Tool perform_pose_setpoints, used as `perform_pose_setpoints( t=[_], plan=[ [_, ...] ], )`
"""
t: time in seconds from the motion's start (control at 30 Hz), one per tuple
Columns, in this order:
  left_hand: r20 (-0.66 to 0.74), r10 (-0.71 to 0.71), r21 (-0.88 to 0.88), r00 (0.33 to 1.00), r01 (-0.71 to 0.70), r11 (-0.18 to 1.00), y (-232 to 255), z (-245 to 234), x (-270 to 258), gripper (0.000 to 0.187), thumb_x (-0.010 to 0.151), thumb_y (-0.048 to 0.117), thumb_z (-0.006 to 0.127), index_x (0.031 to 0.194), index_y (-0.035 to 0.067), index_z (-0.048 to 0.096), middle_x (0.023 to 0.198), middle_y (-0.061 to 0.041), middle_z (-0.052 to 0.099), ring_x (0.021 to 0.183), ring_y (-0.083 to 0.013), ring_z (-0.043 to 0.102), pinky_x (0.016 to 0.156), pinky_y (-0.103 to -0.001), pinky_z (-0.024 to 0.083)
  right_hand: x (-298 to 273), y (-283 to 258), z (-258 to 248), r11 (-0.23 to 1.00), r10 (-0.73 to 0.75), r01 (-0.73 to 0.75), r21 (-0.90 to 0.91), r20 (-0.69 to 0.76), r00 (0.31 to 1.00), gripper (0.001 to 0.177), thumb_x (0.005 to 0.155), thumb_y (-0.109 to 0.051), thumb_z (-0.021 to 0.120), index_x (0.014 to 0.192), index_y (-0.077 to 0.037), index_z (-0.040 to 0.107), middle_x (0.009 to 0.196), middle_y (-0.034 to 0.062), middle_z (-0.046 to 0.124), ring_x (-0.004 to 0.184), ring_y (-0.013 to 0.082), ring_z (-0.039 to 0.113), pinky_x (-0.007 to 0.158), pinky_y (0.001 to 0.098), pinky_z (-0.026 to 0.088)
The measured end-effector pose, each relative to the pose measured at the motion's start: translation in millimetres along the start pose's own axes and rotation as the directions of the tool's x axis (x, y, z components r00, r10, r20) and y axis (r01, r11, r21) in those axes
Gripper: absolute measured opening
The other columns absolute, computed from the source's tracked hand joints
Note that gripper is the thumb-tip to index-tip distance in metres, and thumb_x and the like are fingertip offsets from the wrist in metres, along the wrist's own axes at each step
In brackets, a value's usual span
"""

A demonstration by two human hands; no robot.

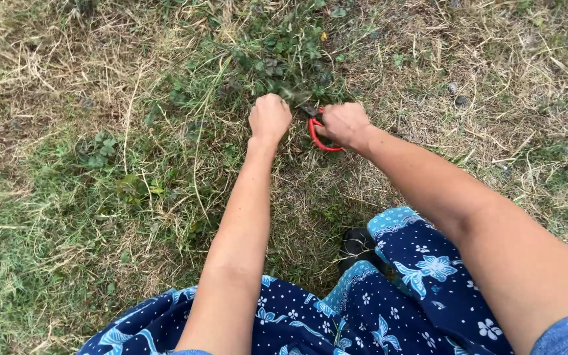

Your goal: Trim and remove weeds from a patch of grass using garden shears.

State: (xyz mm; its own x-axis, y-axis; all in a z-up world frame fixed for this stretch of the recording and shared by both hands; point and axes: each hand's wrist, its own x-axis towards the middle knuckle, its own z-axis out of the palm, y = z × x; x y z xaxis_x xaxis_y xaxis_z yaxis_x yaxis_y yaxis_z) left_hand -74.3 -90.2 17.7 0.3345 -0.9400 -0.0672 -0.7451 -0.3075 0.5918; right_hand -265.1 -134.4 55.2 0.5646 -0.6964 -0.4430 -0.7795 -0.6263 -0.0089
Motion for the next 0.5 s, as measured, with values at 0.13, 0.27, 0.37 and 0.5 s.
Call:
perform_pose_setpoints(
  t=[0.13, 0.27, 0.37, 0.5],
  plan=[
    [-0.029, -0.049, -0.079, 0.998, 0.046, 0.996, -6, -3, 1, 0.021, 0.091, 0.018, 0.065, 0.092, 0.001, 0.078, 0.093, -0.025, 0.074, 0.087, -0.0430, 0.073, 0.081, -0.050, 0.058, 7, 6, 18, 0.998, -0.044, 0.040, -0.052, -0.082, 0.996, 0.062, 0.099, -0.061, 0.052, 0.102, 0.000, 0.065, 0.085, 0.0156, 0.071, 0.074, 0.0304, 0.071, 0.064, 0.0434, 0.058],
    [0.028, -0.133, -0.135, 0.991, 0.135, 0.982, 2, -10, -4, 0.023, 0.093, 0.020, 0.063, 0.096, 0.002, 0.077, 0.093, -0.025, 0.074, 0.089, -0.0416, 0.073, 0.082, -0.049, 0.058, -5, -16, -22, 0.994, 0.078, -0.081, -0.075, -0.038, 0.996, 0.073, 0.101, -0.066, 0.043, 0.100, 0.004, 0.064, 0.088, 0.0187, 0.068, 0.072, 0.0283, 0.071, 0.057, 0.0420, 0.058],
    [0.054, -0.133, -0.128, 0.990, 0.139, 0.982, 6, -12, -7, 0.023, 0.093, 0.019, 0.062, 0.098, 0.004, 0.079, 0.094, -0.025, 0.074, 0.090, -0.0415, 0.073, 0.082, -0.049, 0.058, 7, -20, -21, 0.990, 0.055, -0.068, -0.126, -0.101, 0.993, 0.075, 0.099, -0.070, 0.045, 0.099, 0.003, 0.065, 0.088, 0.0184, 0.068, 0.075, 0.0285, 0.071, 0.060, 0.0414, 0.058],
    [0.063, -0.137, -0.121, 0.989, 0.144, 0.982, 13, -16, -13, 0.023, 0.090, 0.019, 0.063, 0.100, 0.006, 0.080, 0.095, -0.025, 0.074, 0.091, -0.0418, 0.072, 0.083, -0.050, 0.057, 34, -18, -7, 0.983, -0.019, -0.017, -0.185, -0.191, 0.981, 0.069, 0.092, -0.068, 0.052, 0.095, -0.001, 0.066, 0.087, 0.0182, 0.069, 0.077, 0.0292, 0.071, 0.062, 0.0414, 0.057]
  ],
)
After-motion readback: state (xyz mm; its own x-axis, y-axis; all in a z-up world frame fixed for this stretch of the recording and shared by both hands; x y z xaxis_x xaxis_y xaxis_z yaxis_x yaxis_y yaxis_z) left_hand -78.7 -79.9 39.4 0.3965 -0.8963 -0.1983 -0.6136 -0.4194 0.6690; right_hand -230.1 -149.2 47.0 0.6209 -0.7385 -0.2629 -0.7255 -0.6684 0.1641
